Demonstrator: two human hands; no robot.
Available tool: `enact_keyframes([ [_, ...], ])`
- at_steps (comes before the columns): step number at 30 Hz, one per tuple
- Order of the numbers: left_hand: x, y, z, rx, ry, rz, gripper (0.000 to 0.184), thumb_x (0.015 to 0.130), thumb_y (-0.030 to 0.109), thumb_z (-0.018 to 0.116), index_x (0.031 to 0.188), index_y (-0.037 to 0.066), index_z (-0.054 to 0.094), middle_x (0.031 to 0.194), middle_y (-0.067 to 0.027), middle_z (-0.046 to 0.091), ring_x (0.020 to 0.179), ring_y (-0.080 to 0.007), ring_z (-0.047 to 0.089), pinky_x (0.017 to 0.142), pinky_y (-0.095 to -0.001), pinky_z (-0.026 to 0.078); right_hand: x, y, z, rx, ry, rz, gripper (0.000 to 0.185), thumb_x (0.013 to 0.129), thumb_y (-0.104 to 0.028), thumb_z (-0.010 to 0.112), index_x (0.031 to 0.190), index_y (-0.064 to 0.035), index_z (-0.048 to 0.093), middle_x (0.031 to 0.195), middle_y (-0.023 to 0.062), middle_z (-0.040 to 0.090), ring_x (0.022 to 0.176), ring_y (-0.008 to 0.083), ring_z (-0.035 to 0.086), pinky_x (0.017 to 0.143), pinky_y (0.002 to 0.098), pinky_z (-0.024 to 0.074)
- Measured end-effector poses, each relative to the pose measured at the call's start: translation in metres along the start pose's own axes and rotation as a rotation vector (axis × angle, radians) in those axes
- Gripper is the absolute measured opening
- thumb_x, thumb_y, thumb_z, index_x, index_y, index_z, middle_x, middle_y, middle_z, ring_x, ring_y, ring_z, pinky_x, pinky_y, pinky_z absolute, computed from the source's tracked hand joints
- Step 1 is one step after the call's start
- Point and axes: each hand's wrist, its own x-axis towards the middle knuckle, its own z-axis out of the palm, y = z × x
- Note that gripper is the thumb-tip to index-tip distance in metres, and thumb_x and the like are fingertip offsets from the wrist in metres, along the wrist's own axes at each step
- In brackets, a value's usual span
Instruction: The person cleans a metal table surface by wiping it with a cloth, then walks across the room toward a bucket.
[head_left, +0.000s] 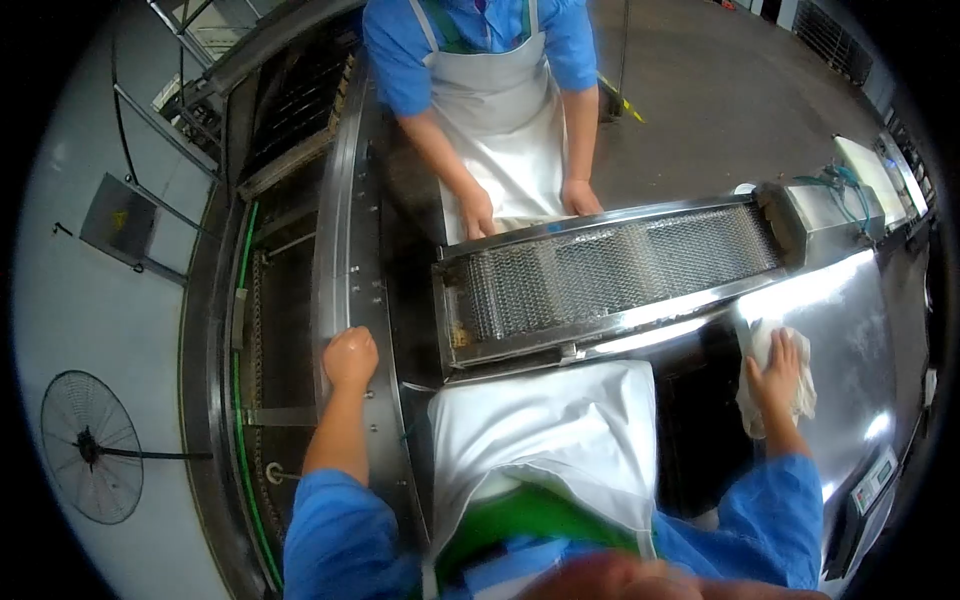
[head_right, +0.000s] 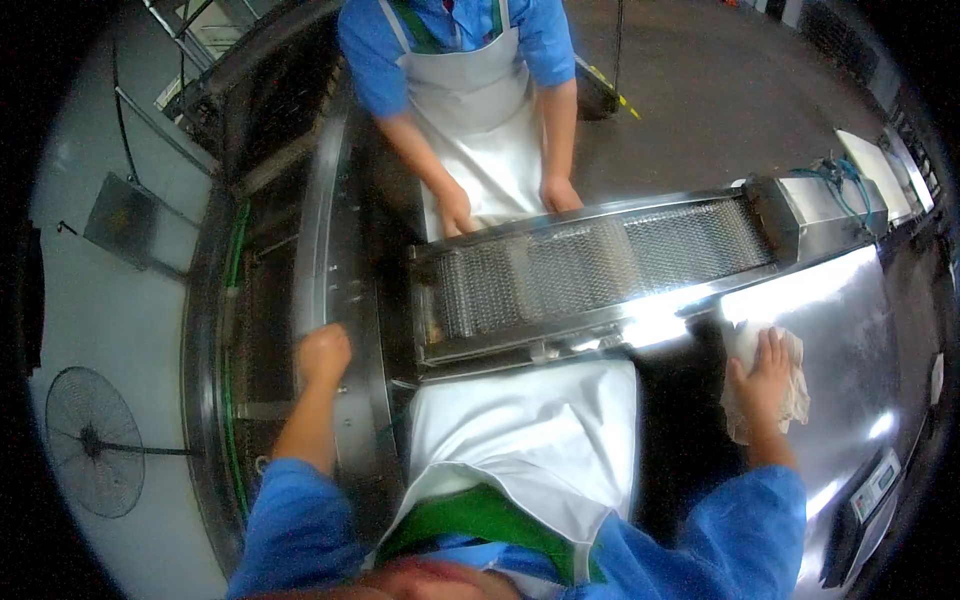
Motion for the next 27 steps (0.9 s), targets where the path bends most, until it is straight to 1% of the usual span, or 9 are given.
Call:
enact_keyframes([
  [7,0.001,0.003,0.000,0.023,-0.012,-0.025,0.013,0.077,0.014,0.060,0.065,0.009,0.058,0.071,-0.0103,0.062,0.071,-0.0330,0.061,0.062,-0.0449,0.050,0.003,-0.001,-0.001,0.000,0.012,-0.019,0.074,0.076,-0.031,0.071,0.139,-0.0071,0.043,0.147,0.0154,0.039,0.139,0.0380,0.029,0.113,0.0476,0.0249],
  [11,0.001,0.002,-0.001,0.036,-0.055,-0.024,0.012,0.077,0.015,0.060,0.066,0.010,0.060,0.072,-0.0106,0.063,0.071,-0.0337,0.061,0.063,-0.0447,0.050,0.004,-0.003,0.001,-0.004,0.019,-0.004,0.074,0.075,-0.030,0.072,0.139,-0.0073,0.043,0.148,0.0143,0.039,0.139,0.0380,0.029,0.114,0.0474,0.0248],
  [16,0.001,0.005,-0.006,0.029,-0.033,-0.021,0.013,0.077,0.016,0.060,0.066,0.009,0.059,0.072,-0.0101,0.063,0.071,-0.0337,0.062,0.063,-0.0450,0.050,0.009,-0.007,0.005,-0.032,0.005,0.034,0.073,0.076,-0.030,0.072,0.139,-0.0076,0.043,0.148,0.0138,0.039,0.139,0.0379,0.030,0.113,0.0476,0.0251],
  [21,0.000,0.005,-0.001,0.052,-0.040,-0.077,0.014,0.078,0.016,0.059,0.065,0.009,0.058,0.072,-0.0101,0.063,0.071,-0.0334,0.062,0.063,-0.0455,0.050,0.009,-0.006,0.002,-0.042,0.010,0.010,0.072,0.078,-0.031,0.071,0.140,-0.0079,0.042,0.148,0.0155,0.038,0.138,0.0383,0.030,0.113,0.0481,0.0265],
  [24,0.000,0.004,0.000,0.044,-0.047,-0.072,0.014,0.079,0.015,0.059,0.066,0.009,0.059,0.072,-0.0106,0.063,0.071,-0.0335,0.062,0.063,-0.0458,0.051,0.008,-0.012,-0.006,-0.060,-0.015,0.024,0.071,0.079,-0.030,0.070,0.139,-0.0077,0.043,0.147,0.0163,0.039,0.138,0.0385,0.031,0.113,0.0480,0.0267],
  [27,0.002,0.003,0.000,0.077,-0.065,-0.058,0.014,0.079,0.016,0.059,0.067,0.009,0.059,0.073,-0.0106,0.063,0.072,-0.0334,0.062,0.064,-0.0459,0.051,0.006,-0.013,-0.005,-0.038,0.005,0.019,0.069,0.079,-0.030,0.070,0.139,-0.0079,0.043,0.147,0.0163,0.039,0.137,0.0380,0.031,0.113,0.0483,0.0266],
])
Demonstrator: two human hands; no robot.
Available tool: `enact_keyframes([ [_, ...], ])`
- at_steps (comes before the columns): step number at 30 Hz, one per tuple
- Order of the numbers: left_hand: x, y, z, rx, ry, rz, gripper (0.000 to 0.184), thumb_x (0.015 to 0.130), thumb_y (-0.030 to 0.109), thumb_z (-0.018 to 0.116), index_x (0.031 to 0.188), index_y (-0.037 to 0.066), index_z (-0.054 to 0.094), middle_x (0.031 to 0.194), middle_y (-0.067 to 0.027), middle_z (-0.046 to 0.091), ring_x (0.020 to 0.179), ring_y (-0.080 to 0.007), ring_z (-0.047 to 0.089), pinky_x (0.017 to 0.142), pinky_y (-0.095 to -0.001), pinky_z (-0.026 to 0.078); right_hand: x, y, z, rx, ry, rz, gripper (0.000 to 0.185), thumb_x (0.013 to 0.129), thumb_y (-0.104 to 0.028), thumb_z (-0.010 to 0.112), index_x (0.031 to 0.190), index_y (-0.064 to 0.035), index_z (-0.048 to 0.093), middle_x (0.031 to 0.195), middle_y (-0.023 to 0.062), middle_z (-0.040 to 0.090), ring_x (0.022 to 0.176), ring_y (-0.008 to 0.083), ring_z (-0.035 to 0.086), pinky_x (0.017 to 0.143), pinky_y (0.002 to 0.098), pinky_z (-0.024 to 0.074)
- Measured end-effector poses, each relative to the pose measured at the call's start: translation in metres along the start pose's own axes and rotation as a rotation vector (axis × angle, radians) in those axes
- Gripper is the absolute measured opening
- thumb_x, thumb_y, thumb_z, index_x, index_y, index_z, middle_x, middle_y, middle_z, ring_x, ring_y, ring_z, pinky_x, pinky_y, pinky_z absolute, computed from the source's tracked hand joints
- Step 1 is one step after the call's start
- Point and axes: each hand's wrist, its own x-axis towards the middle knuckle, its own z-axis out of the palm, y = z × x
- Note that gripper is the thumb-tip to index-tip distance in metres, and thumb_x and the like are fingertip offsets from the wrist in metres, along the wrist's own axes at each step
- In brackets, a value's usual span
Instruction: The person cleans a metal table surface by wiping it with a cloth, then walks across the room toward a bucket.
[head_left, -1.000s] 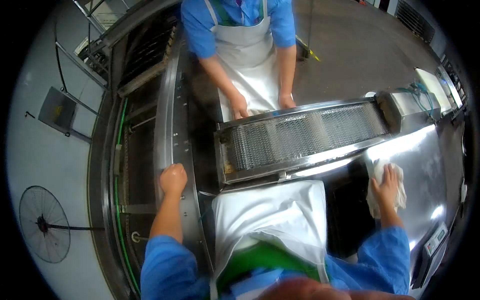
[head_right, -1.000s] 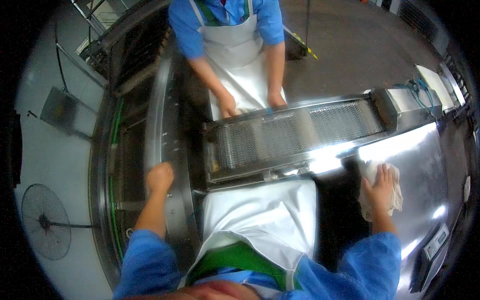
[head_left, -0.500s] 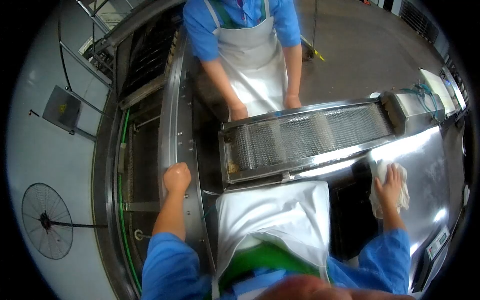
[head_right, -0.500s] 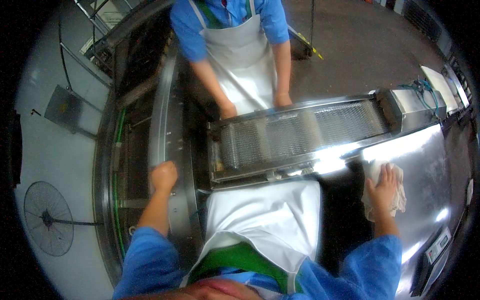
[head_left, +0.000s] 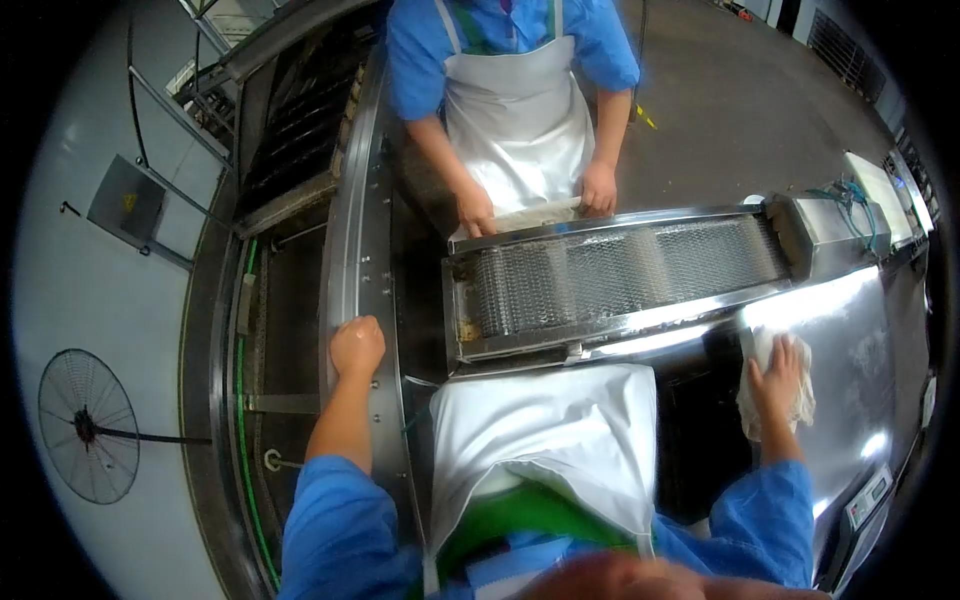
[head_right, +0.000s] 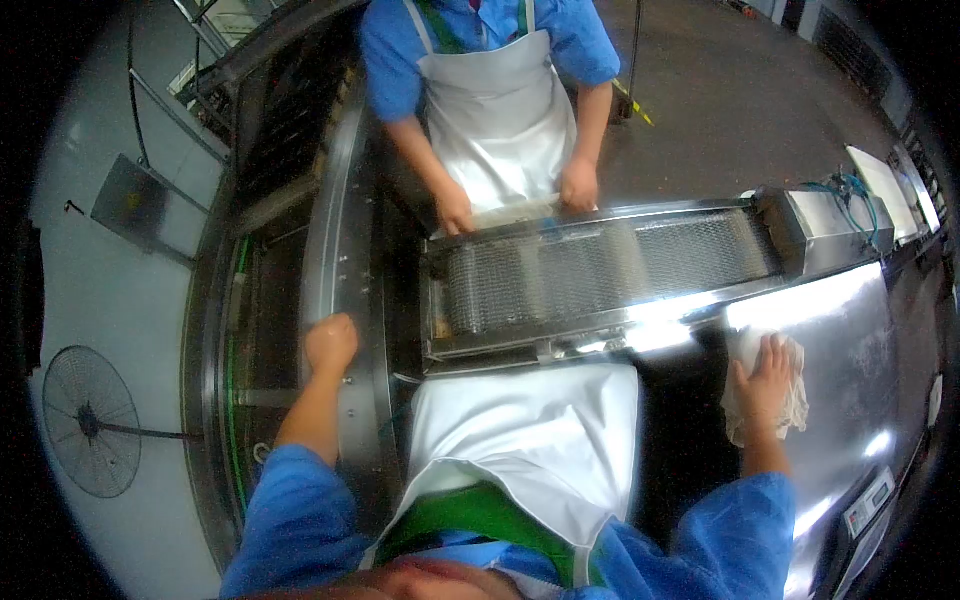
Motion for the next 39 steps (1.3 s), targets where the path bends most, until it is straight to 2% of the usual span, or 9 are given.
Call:
enact_keyframes([
  [12,-0.001,0.005,-0.006,0.058,-0.080,-0.051,0.013,0.079,0.015,0.059,0.068,0.009,0.060,0.074,-0.0111,0.064,0.073,-0.0337,0.063,0.065,-0.0468,0.051,-0.002,0.005,0.004,-0.001,0.049,-0.050,0.059,0.085,-0.030,0.064,0.137,-0.0075,0.046,0.145,0.0142,0.042,0.136,0.0373,0.034,0.112,0.0480,0.0277],
  [14,-0.001,0.005,-0.006,0.026,-0.018,-0.029,0.014,0.079,0.014,0.057,0.067,0.009,0.060,0.073,-0.0119,0.064,0.072,-0.0344,0.063,0.065,-0.0473,0.051,0.000,0.004,0.002,-0.003,0.042,-0.044,0.058,0.086,-0.031,0.063,0.136,-0.0068,0.046,0.145,0.0143,0.042,0.136,0.0373,0.035,0.112,0.0472,0.0279],
  [22,0.000,0.000,0.000,0.010,-0.016,-0.007,0.013,0.078,0.015,0.058,0.067,0.009,0.061,0.074,-0.0116,0.064,0.072,-0.0338,0.063,0.065,-0.0464,0.051,0.001,0.003,0.004,-0.009,0.032,0.001,0.060,0.087,-0.033,0.063,0.137,-0.0061,0.046,0.145,0.0138,0.042,0.137,0.0363,0.034,0.113,0.0451,0.0278],
  [28,-0.001,0.000,-0.001,-0.010,0.005,0.000,0.012,0.078,0.015,0.059,0.067,0.009,0.060,0.073,-0.0099,0.064,0.072,-0.0333,0.063,0.064,-0.0457,0.051,0.001,0.001,-0.004,0.020,-0.055,0.018,0.076,0.077,-0.035,0.075,0.140,-0.0087,0.042,0.149,0.0119,0.037,0.139,0.0369,0.029,0.114,0.0451,0.0271],
  [30,0.001,-0.001,0.002,0.002,-0.009,-0.004,0.012,0.077,0.015,0.059,0.067,0.009,0.060,0.073,-0.0095,0.064,0.072,-0.0332,0.063,0.064,-0.0456,0.051,0.002,0.001,-0.006,-0.015,-0.118,-0.007,0.093,0.067,-0.034,0.083,0.144,-0.0097,0.036,0.152,0.0105,0.032,0.141,0.0366,0.026,0.115,0.0443,0.0259],
  [31,0.000,-0.002,0.003,0.005,-0.018,-0.007,0.012,0.077,0.016,0.059,0.067,0.010,0.060,0.073,-0.0095,0.064,0.072,-0.0332,0.063,0.064,-0.0457,0.051,0.003,0.000,-0.008,-0.016,-0.117,-0.007,0.093,0.067,-0.034,0.083,0.144,-0.0097,0.036,0.152,0.0105,0.032,0.141,0.0366,0.026,0.115,0.0443,0.0259],
  [33,-0.001,-0.001,0.003,0.008,-0.034,-0.009,0.012,0.077,0.016,0.059,0.067,0.010,0.060,0.073,-0.0095,0.064,0.072,-0.0332,0.063,0.064,-0.0457,0.051,0.003,-0.003,-0.012,-0.049,-0.181,-0.017,0.107,0.061,-0.031,0.087,0.148,-0.0101,0.028,0.155,0.0113,0.027,0.142,0.0367,0.023,0.115,0.0443,0.0244],
  [36,-0.003,-0.001,0.003,0.043,-0.033,-0.028,0.012,0.077,0.016,0.060,0.068,0.010,0.060,0.073,-0.0095,0.063,0.072,-0.0331,0.063,0.064,-0.0457,0.051,0.003,-0.001,-0.022,-0.113,-0.284,-0.091,0.109,0.063,-0.028,0.085,0.150,-0.0076,0.022,0.155,0.0148,0.024,0.142,0.0379,0.022,0.116,0.0453,0.0230],
  [39,0.000,-0.007,0.011,0.047,-0.017,0.032,0.011,0.078,0.017,0.059,0.068,0.010,0.061,0.073,-0.0094,0.064,0.072,-0.0330,0.063,0.064,-0.0454,0.051,0.004,-0.002,-0.021,-0.098,-0.291,-0.082,0.107,0.065,-0.024,0.083,0.150,-0.0070,0.020,0.156,0.0152,0.022,0.142,0.0394,0.021,0.116,0.0466,0.0221],
])
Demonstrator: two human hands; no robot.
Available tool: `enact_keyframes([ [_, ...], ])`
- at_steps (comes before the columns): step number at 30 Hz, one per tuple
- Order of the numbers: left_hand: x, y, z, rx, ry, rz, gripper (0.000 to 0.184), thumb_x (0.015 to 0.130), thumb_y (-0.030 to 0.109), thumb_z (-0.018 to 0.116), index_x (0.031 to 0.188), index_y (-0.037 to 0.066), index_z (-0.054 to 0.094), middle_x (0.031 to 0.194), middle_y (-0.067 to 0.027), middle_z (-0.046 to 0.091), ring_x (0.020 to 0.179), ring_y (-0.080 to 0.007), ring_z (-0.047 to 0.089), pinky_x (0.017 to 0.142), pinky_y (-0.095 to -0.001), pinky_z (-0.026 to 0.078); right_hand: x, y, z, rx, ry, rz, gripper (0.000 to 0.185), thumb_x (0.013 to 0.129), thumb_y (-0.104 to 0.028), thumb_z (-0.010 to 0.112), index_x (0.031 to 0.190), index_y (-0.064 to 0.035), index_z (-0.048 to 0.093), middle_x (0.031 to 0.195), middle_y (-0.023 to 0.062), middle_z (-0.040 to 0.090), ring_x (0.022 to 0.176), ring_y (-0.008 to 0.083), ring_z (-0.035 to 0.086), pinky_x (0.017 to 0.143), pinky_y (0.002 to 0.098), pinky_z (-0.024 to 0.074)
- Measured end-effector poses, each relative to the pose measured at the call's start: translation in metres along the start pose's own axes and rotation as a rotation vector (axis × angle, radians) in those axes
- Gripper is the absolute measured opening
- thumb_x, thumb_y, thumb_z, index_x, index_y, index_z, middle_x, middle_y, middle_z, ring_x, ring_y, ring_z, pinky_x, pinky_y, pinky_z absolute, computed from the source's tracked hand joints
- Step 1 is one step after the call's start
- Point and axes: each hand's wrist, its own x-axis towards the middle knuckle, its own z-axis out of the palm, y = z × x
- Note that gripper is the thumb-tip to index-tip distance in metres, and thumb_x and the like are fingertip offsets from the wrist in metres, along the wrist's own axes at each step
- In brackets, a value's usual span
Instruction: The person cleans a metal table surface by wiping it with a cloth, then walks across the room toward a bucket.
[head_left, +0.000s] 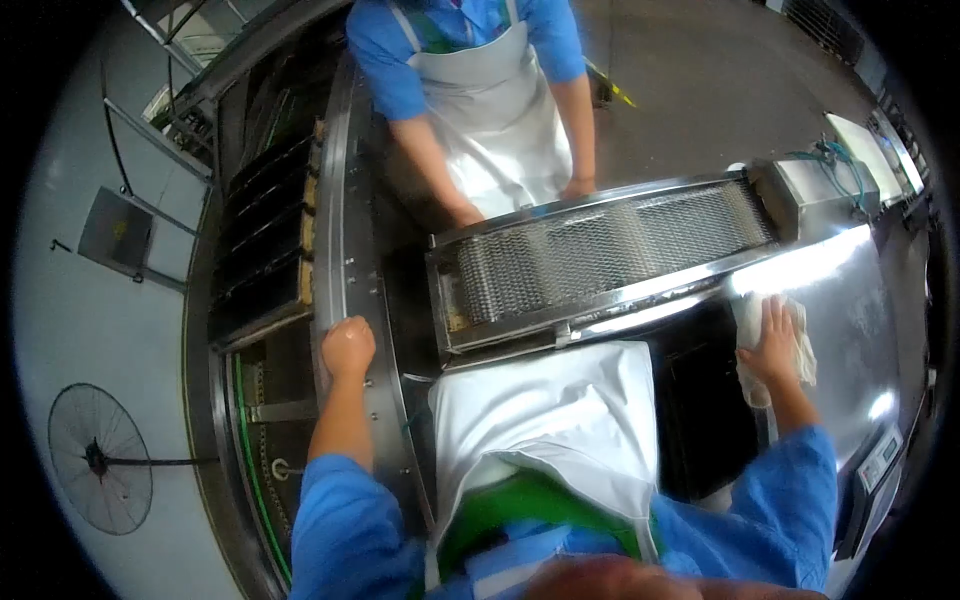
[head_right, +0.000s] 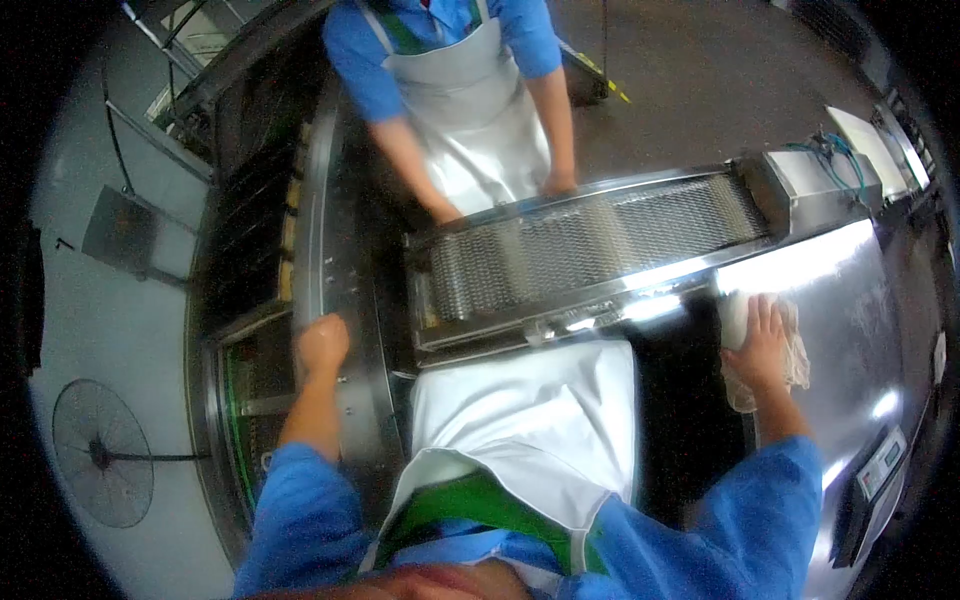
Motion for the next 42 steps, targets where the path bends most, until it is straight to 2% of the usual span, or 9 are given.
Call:
enact_keyframes([
  [5,-0.002,0.004,-0.006,-0.005,0.012,-0.017,0.011,0.078,0.016,0.060,0.069,0.010,0.061,0.073,-0.0091,0.064,0.073,-0.0322,0.063,0.064,-0.0450,0.050,-0.002,0.009,0.025,0.031,0.231,-0.081,0.091,0.068,-0.018,0.080,0.145,-0.0068,0.032,0.152,0.0161,0.030,0.138,0.0415,0.028,0.113,0.0490,0.0247],
  [14,0.001,0.006,-0.009,0.010,0.012,-0.028,0.012,0.078,0.018,0.060,0.069,0.010,0.062,0.074,-0.0104,0.065,0.071,-0.0325,0.063,0.063,-0.0450,0.051,-0.004,0.010,0.029,0.097,0.328,-0.096,0.080,0.071,-0.019,0.075,0.141,-0.0068,0.039,0.148,0.0155,0.037,0.136,0.0420,0.031,0.113,0.0484,0.0280],
  [25,0.000,0.000,-0.003,-0.030,0.096,0.058,0.013,0.077,0.016,0.062,0.067,0.008,0.059,0.073,-0.0111,0.063,0.067,-0.0332,0.062,0.060,-0.0447,0.050,-0.006,0.002,0.017,0.040,0.277,-0.062,0.077,0.072,-0.026,0.074,0.140,-0.0071,0.041,0.146,0.0152,0.040,0.134,0.0416,0.033,0.111,0.0465,0.0304],
  [32,-0.004,-0.005,0.007,0.015,0.001,-0.029,0.015,0.080,0.018,0.060,0.071,0.008,0.061,0.074,-0.0136,0.063,0.070,-0.0365,0.062,0.063,-0.0466,0.050,-0.014,-0.013,-0.002,0.009,0.133,0.036,0.071,0.084,-0.034,0.068,0.144,-0.0125,0.037,0.152,0.0102,0.032,0.140,0.0334,0.028,0.115,0.0461,0.0267],
  [34,-0.001,-0.001,0.000,0.023,0.012,-0.004,0.015,0.081,0.019,0.060,0.071,0.008,0.061,0.075,-0.0135,0.063,0.072,-0.0364,0.062,0.064,-0.0466,0.050,-0.009,0.000,0.017,0.002,0.206,0.034,0.063,0.088,-0.037,0.063,0.143,-0.0136,0.041,0.150,0.0077,0.037,0.139,0.0320,0.030,0.114,0.0438,0.0280],
  [36,0.001,-0.001,-0.002,0.048,-0.006,0.011,0.015,0.081,0.020,0.060,0.071,0.008,0.061,0.075,-0.0135,0.063,0.073,-0.0364,0.062,0.065,-0.0469,0.050,-0.006,0.002,0.024,0.137,0.431,-0.008,0.048,0.086,-0.026,0.064,0.128,-0.0061,0.055,0.136,0.0143,0.051,0.129,0.0342,0.043,0.108,0.0432,0.0351],
  [38,0.000,-0.003,-0.002,0.067,-0.027,0.019,0.015,0.081,0.020,0.061,0.072,0.008,0.061,0.076,-0.0135,0.063,0.074,-0.0364,0.062,0.065,-0.0472,0.050,0.003,0.011,0.038,0.189,0.461,0.056,0.039,0.089,-0.027,0.060,0.121,-0.0042,0.059,0.131,0.0149,0.055,0.125,0.0325,0.047,0.105,0.0422,0.0373],
  [40,0.000,-0.002,-0.002,0.022,0.010,0.054,0.016,0.081,0.020,0.062,0.072,0.007,0.061,0.077,-0.0134,0.063,0.075,-0.0362,0.062,0.066,-0.0478,0.050,0.002,0.013,0.041,0.538,0.443,0.291,0.038,0.090,-0.027,0.059,0.120,-0.0041,0.059,0.129,0.0141,0.056,0.124,0.0300,0.048,0.104,0.0400,0.0379],
  [42,-0.001,0.008,-0.008,0.004,-0.049,0.013,0.017,0.080,0.021,0.063,0.072,0.007,0.060,0.079,-0.0133,0.063,0.076,-0.0359,0.061,0.066,-0.0474,0.050,-0.018,0.007,0.041,0.559,0.454,0.388,0.038,0.087,-0.025,0.064,0.120,-0.0059,0.059,0.133,0.0135,0.053,0.125,0.0316,0.047,0.105,0.0410,0.0377],
])
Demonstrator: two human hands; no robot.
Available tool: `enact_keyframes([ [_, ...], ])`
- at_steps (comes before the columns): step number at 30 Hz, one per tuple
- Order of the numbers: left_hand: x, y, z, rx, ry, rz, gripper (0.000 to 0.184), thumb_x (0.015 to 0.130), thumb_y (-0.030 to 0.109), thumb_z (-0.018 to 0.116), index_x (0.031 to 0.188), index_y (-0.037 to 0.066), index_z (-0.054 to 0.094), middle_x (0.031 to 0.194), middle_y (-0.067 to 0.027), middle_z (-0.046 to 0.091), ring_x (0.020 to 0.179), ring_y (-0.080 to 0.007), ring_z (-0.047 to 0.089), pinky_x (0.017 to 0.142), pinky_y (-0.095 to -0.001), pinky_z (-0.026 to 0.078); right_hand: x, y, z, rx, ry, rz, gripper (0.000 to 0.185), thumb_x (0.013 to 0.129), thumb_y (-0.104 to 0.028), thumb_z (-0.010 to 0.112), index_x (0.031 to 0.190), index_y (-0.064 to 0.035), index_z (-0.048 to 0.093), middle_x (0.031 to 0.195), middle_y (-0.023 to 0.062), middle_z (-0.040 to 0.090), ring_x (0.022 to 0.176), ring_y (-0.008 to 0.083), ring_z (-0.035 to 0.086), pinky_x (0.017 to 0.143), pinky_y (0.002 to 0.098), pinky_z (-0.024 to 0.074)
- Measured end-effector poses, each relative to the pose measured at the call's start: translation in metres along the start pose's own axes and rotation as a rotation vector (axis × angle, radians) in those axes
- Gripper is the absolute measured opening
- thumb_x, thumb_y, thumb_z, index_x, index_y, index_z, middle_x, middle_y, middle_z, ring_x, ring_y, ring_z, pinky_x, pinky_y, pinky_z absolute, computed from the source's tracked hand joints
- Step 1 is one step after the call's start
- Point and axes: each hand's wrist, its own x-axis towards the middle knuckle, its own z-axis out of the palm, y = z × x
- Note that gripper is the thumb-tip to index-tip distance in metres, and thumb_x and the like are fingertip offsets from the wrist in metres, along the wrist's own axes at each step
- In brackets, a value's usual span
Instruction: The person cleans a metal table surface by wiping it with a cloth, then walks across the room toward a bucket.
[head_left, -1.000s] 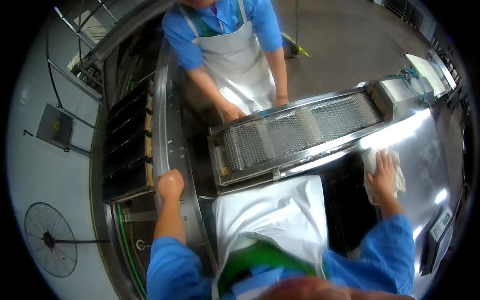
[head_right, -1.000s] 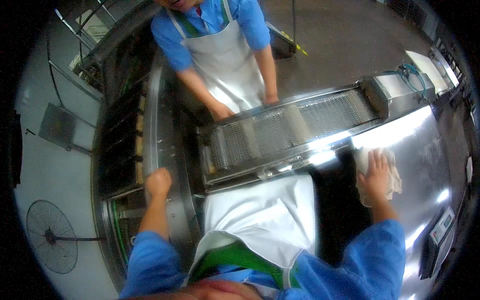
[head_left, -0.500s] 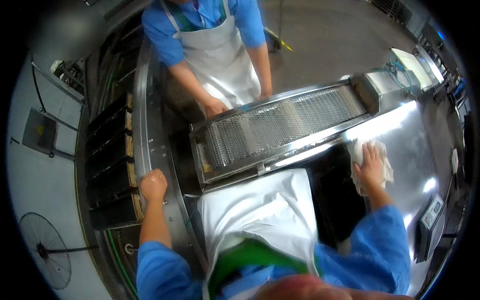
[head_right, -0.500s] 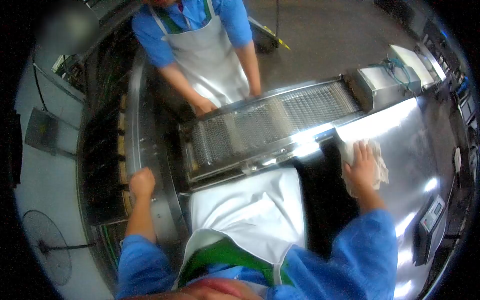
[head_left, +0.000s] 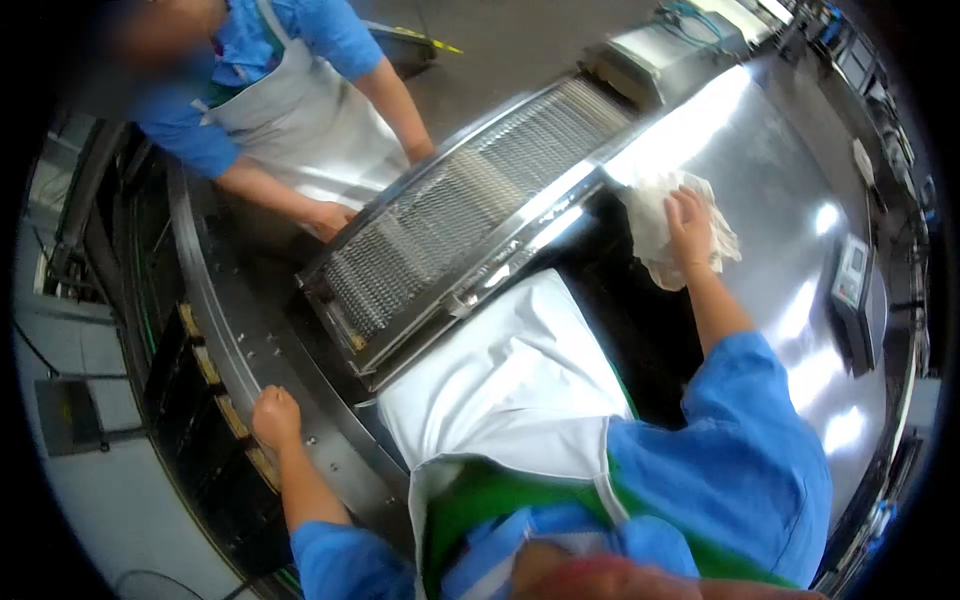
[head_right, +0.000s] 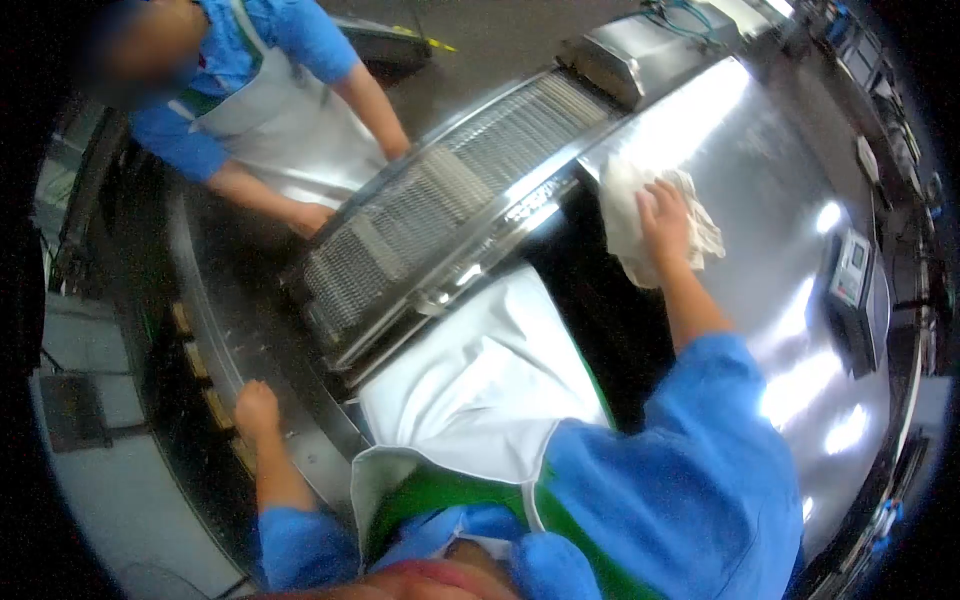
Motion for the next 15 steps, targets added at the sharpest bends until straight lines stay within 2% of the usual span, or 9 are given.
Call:
enact_keyframes([
  [2,0.003,-0.002,-0.007,0.035,-0.059,-0.039,0.017,0.081,0.022,0.063,0.072,0.007,0.060,0.079,-0.0137,0.063,0.077,-0.0362,0.061,0.065,-0.0476,0.050,-0.017,-0.001,0.001,-0.096,0.109,-0.261,0.047,0.083,-0.033,0.071,0.125,-0.0135,0.058,0.144,0.0115,0.044,0.134,0.0327,0.039,0.113,0.0435,0.0300],
  [3,0.001,-0.011,0.004,0.048,0.044,0.035,0.018,0.082,0.023,0.063,0.073,0.007,0.060,0.079,-0.0145,0.063,0.076,-0.0371,0.061,0.065,-0.0481,0.049,-0.029,-0.014,-0.001,-0.089,0.110,-0.247,0.047,0.083,-0.033,0.071,0.125,-0.0135,0.058,0.144,0.0115,0.044,0.134,0.0327,0.039,0.113,0.0435,0.0300],
  [6,0.003,-0.007,0.002,0.055,0.003,0.014,0.019,0.082,0.024,0.063,0.073,0.007,0.061,0.080,-0.0144,0.063,0.075,-0.0375,0.061,0.064,-0.0485,0.049,-0.055,-0.033,-0.026,-0.333,0.053,-0.376,0.060,0.073,-0.026,0.079,0.127,-0.0166,0.056,0.147,0.0123,0.039,0.134,0.0339,0.038,0.113,0.0454,0.0308],
  [8,0.004,-0.005,0.007,0.068,-0.034,-0.009,0.020,0.082,0.024,0.063,0.073,0.007,0.060,0.079,-0.0136,0.063,0.074,-0.0377,0.061,0.063,-0.0486,0.049,-0.058,-0.019,-0.014,-0.329,0.052,-0.392,0.065,0.059,-0.013,0.082,0.120,-0.0122,0.060,0.141,0.0149,0.046,0.126,0.0386,0.045,0.103,0.0450,0.0397],
  [9,0.003,0.000,0.001,0.063,-0.039,-0.042,0.019,0.082,0.024,0.063,0.073,0.008,0.059,0.079,-0.0131,0.063,0.074,-0.0376,0.061,0.063,-0.0486,0.049,-0.054,0.003,-0.003,-0.266,0.072,-0.369,0.059,0.072,-0.016,0.075,0.128,-0.0189,0.057,0.139,0.0139,0.048,0.126,0.0319,0.048,0.103,0.0434,0.0419],
  [10,0.001,-0.002,-0.006,0.067,-0.046,-0.076,0.019,0.082,0.024,0.063,0.072,0.008,0.059,0.078,-0.0127,0.062,0.074,-0.0375,0.061,0.063,-0.0487,0.049,-0.051,0.007,-0.004,-0.255,0.051,-0.372,0.059,0.072,-0.016,0.075,0.128,-0.0189,0.057,0.139,0.0139,0.048,0.126,0.0319,0.048,0.103,0.0434,0.0419],
  [12,0.001,-0.011,-0.001,0.044,-0.047,-0.026,0.019,0.082,0.024,0.063,0.073,0.009,0.058,0.078,-0.0120,0.062,0.075,-0.0373,0.061,0.062,-0.0486,0.049,-0.042,0.008,-0.013,-0.127,-0.014,-0.078,0.046,0.077,-0.013,0.067,0.123,-0.0151,0.061,0.123,0.0147,0.061,0.110,0.0313,0.060,0.093,0.0392,0.0476],
  [13,0.001,-0.009,-0.001,0.039,-0.025,-0.043,0.019,0.082,0.024,0.063,0.073,0.009,0.058,0.078,-0.0120,0.062,0.075,-0.0371,0.061,0.062,-0.0487,0.049,-0.033,0.002,-0.023,-0.132,-0.012,-0.076,0.046,0.077,-0.013,0.067,0.123,-0.0151,0.061,0.123,0.0147,0.061,0.110,0.0313,0.060,0.093,0.0392,0.0476],
  [15,0.001,-0.012,0.009,0.034,-0.018,-0.057,0.019,0.082,0.025,0.063,0.074,0.009,0.058,0.079,-0.0123,0.063,0.076,-0.0368,0.062,0.063,-0.0489,0.049,-0.016,-0.009,-0.039,0.088,0.095,0.328,0.033,0.081,-0.011,0.060,0.113,-0.0103,0.066,0.104,0.0148,0.068,0.094,0.0303,0.064,0.082,0.0359,0.0494],
])
